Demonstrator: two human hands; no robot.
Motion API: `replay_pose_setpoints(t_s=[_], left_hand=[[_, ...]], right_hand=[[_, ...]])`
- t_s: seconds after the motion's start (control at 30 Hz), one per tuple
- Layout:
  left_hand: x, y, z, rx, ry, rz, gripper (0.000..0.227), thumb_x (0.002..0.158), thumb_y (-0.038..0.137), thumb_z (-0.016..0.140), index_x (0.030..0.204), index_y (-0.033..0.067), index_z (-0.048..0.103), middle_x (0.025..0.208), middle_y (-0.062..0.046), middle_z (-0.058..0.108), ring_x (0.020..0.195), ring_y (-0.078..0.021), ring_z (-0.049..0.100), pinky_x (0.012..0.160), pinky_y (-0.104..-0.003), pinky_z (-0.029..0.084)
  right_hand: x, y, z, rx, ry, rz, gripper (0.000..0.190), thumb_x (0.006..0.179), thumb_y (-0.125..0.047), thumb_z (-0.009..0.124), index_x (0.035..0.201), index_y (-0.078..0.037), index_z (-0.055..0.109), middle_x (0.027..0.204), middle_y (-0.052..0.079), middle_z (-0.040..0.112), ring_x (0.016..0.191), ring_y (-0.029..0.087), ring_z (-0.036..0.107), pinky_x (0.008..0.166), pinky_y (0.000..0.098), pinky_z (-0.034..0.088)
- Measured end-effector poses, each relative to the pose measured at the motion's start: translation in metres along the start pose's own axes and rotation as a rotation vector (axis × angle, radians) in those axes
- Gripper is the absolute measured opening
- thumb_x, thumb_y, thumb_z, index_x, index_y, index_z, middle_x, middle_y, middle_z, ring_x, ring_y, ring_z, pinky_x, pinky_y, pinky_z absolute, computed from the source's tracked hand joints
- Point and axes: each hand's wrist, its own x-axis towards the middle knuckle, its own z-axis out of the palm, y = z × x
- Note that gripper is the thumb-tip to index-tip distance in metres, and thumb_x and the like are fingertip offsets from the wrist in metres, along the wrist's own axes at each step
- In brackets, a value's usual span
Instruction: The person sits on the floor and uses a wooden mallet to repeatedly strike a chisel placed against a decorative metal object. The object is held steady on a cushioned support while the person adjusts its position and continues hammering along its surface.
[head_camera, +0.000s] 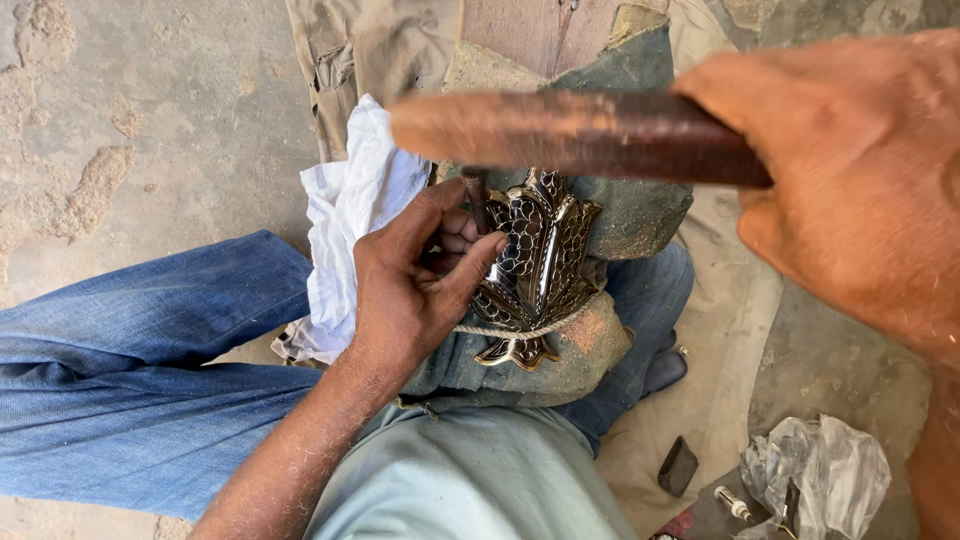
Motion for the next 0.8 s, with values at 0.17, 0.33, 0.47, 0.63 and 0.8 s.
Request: replay_pose_setpoints(t_s=[0.17,0.33,0.47,0.63,0.8], left_hand=[[0.001,0.004,-0.005,0.035,-0.029,0.015,0.047,0.09,0.007,0.083,0.133,0.0024,0.064,0.09,-0.001,0.069,0.08,-0.0028,0.063,0.069,-0.019,0.058],[0.003,0.008,-0.006,0.069,-0.066,0.097,0.042,0.092,0.008,0.084,0.13,0.0025,0.066,0.092,-0.002,0.069,0.082,-0.0045,0.063,0.073,-0.021,0.058],[0.005,0.009,-0.005,0.056,-0.061,0.057,0.045,0.093,0.008,0.083,0.133,0.0024,0.064,0.091,-0.002,0.069,0.081,-0.0052,0.063,0.071,-0.021,0.058],[-0.006,0.005,-0.001,0.037,0.001,-0.008,0.048,0.092,0.01,0.082,0.134,0.0026,0.061,0.089,-0.002,0.071,0.078,-0.0042,0.065,0.067,-0.02,0.058],[-0.004,0.008,0.0,0.072,0.014,0.04,0.047,0.093,0.01,0.082,0.134,0.003,0.06,0.091,-0.001,0.072,0.08,-0.0044,0.067,0.068,-0.02,0.06]], right_hand=[[-0.01,0.009,0.012,0.089,-0.13,0.171,0.043,0.08,-0.001,0.074,0.122,-0.01,0.069,0.077,0.012,0.067,0.069,0.022,0.069,0.064,0.037,0.054],[-0.021,0.016,0.022,0.265,-0.041,0.157,0.047,0.081,0.003,0.071,0.126,-0.006,0.066,0.083,0.013,0.067,0.07,0.023,0.068,0.064,0.038,0.054],[-0.029,0.008,0.016,0.105,-0.15,0.24,0.048,0.077,0.005,0.074,0.124,-0.008,0.068,0.083,0.013,0.07,0.074,0.024,0.07,0.068,0.0379,0.057],[-0.027,0.002,0.038,0.479,0.256,0.33,0.029,0.096,0.005,0.072,0.123,0.004,0.062,0.103,0.016,0.07,0.09,0.025,0.071,0.079,0.0347,0.058],[-0.057,0.016,0.061,0.782,0.359,0.327,0.042,0.097,0.004,0.069,0.135,-0.003,0.052,0.113,0.009,0.067,0.105,0.015,0.069,0.095,0.0261,0.058]])
